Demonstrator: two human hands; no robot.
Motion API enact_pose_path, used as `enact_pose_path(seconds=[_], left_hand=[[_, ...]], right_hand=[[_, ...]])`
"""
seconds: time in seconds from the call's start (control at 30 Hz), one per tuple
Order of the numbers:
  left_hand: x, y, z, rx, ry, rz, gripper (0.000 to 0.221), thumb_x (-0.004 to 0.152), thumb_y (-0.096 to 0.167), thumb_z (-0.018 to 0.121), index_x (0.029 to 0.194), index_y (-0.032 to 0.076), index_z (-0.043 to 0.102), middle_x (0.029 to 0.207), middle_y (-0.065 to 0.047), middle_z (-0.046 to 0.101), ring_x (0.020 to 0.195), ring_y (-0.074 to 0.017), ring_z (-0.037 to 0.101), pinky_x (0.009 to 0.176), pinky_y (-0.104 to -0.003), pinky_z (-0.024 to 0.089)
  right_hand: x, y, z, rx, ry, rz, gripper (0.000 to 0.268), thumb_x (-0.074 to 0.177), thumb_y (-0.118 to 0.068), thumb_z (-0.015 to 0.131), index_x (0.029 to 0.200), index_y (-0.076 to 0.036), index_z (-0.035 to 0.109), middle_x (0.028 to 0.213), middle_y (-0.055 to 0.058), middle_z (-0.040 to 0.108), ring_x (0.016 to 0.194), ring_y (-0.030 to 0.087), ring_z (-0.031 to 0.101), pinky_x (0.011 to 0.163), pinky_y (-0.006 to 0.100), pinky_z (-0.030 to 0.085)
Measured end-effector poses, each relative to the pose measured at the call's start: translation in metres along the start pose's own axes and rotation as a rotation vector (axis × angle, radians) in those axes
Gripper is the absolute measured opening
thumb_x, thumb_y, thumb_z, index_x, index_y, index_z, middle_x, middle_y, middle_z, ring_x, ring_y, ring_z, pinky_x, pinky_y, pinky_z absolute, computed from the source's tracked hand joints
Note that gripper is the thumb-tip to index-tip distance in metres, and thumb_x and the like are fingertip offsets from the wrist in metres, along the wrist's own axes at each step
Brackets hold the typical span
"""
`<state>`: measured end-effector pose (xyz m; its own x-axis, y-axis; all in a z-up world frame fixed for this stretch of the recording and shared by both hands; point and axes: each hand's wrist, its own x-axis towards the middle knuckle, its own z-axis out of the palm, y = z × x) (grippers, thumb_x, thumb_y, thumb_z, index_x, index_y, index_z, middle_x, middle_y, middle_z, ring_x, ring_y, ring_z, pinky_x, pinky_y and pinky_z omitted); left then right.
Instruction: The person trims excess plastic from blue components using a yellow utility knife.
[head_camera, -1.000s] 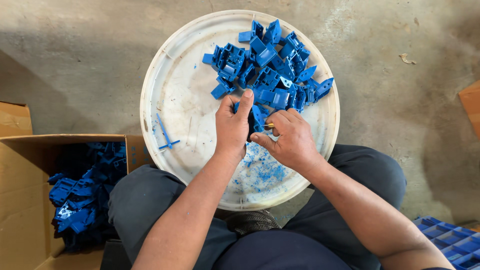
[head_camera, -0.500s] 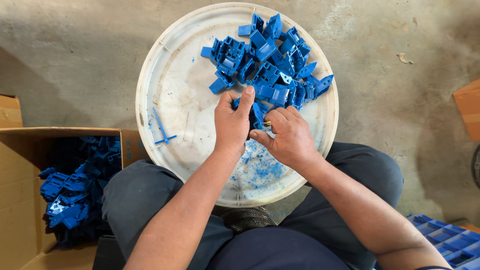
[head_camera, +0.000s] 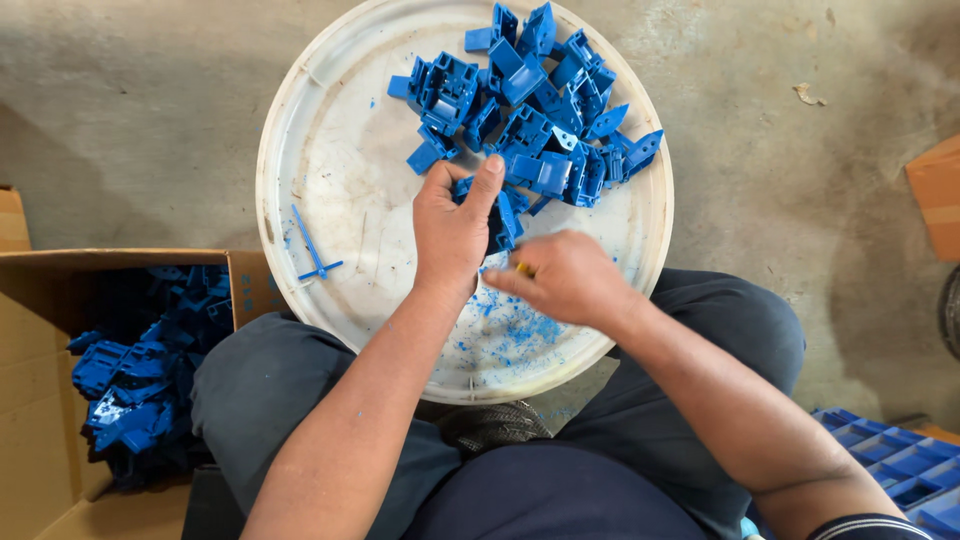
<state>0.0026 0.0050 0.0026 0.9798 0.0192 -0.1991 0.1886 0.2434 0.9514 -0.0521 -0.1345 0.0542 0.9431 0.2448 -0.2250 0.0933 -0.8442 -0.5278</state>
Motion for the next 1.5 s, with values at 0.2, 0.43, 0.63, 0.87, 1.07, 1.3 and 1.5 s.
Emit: enact_pose_path(seconds=[0.2, 0.43, 0.63, 0.87, 1.07, 1.3, 1.5], left_hand=[[0.01, -0.015, -0.001, 0.094, 0.066, 0.109, 0.039, 0.094, 0.037, 0.077, 0.078, 0.007, 0.058, 0.072, 0.002, 0.055, 0.071, -0.0065, 0.047, 0.062, -0.028, 0.044], [-0.001, -0.004, 0.006, -0.006, -0.044, 0.051, 0.028, 0.096, 0.029, 0.072, 0.085, 0.006, 0.061, 0.077, -0.001, 0.06, 0.07, -0.0069, 0.051, 0.063, -0.026, 0.046], [-0.005, 0.006, 0.001, -0.295, -0.257, -0.065, 0.02, 0.095, 0.023, 0.071, 0.097, 0.008, 0.059, 0.082, 0.002, 0.061, 0.073, -0.0042, 0.054, 0.065, -0.023, 0.046], [-0.013, 0.02, -0.003, -0.017, -0.277, 0.114, 0.021, 0.1, 0.03, 0.063, 0.098, 0.009, 0.064, 0.077, 0.003, 0.06, 0.068, -0.0048, 0.05, 0.06, -0.023, 0.042], [-0.004, 0.002, -0.004, -0.242, -0.205, 0.092, 0.027, 0.106, 0.03, 0.055, 0.096, 0.007, 0.063, 0.086, 0.003, 0.056, 0.079, -0.0049, 0.048, 0.073, -0.024, 0.043], [0.011, -0.022, -0.006, -0.142, -0.151, 0.174, 0.024, 0.107, 0.031, 0.051, 0.101, 0.01, 0.062, 0.094, 0.005, 0.056, 0.09, -0.0062, 0.05, 0.083, -0.026, 0.044], [0.004, -0.021, -0.003, -0.256, -0.201, -0.02, 0.029, 0.11, 0.031, 0.054, 0.088, 0.011, 0.055, 0.083, 0.008, 0.046, 0.076, -0.003, 0.036, 0.066, -0.024, 0.032]], right_hand=[[-0.003, 0.012, -0.004, 0.147, 0.097, -0.052, 0.044, 0.082, -0.047, 0.078, 0.078, -0.005, 0.066, 0.064, 0.014, 0.062, 0.06, 0.034, 0.062, 0.054, 0.044, 0.046], [0.005, 0.03, 0.015, 0.586, 0.134, 0.08, 0.033, 0.094, -0.035, 0.072, 0.085, -0.005, 0.063, 0.067, 0.003, 0.055, 0.062, 0.011, 0.048, 0.054, 0.032, 0.042], [0.001, 0.054, 0.024, 1.122, 0.007, 0.203, 0.025, 0.102, -0.03, 0.059, 0.092, -0.007, 0.058, 0.071, -0.002, 0.054, 0.058, 0.006, 0.043, 0.05, 0.025, 0.036], [-0.002, 0.056, 0.02, 1.463, -0.045, 0.196, 0.026, 0.102, -0.032, 0.049, 0.104, -0.008, 0.06, 0.068, 0.001, 0.054, 0.054, 0.008, 0.042, 0.049, 0.024, 0.036], [-0.001, 0.055, 0.027, 1.021, 0.059, -0.026, 0.031, 0.106, -0.035, 0.06, 0.097, -0.005, 0.058, 0.076, 0.0, 0.054, 0.066, 0.008, 0.046, 0.057, 0.026, 0.041], [-0.004, 0.025, -0.007, 0.151, 0.317, -0.067, 0.06, 0.077, -0.052, 0.083, 0.106, -0.002, 0.066, 0.074, 0.009, 0.061, 0.066, 0.024, 0.061, 0.059, 0.038, 0.049], [-0.004, 0.003, -0.014, -0.004, 0.254, -0.016, 0.06, 0.075, -0.058, 0.082, 0.099, -0.004, 0.069, 0.067, 0.011, 0.059, 0.068, 0.03, 0.063, 0.061, 0.043, 0.049]])
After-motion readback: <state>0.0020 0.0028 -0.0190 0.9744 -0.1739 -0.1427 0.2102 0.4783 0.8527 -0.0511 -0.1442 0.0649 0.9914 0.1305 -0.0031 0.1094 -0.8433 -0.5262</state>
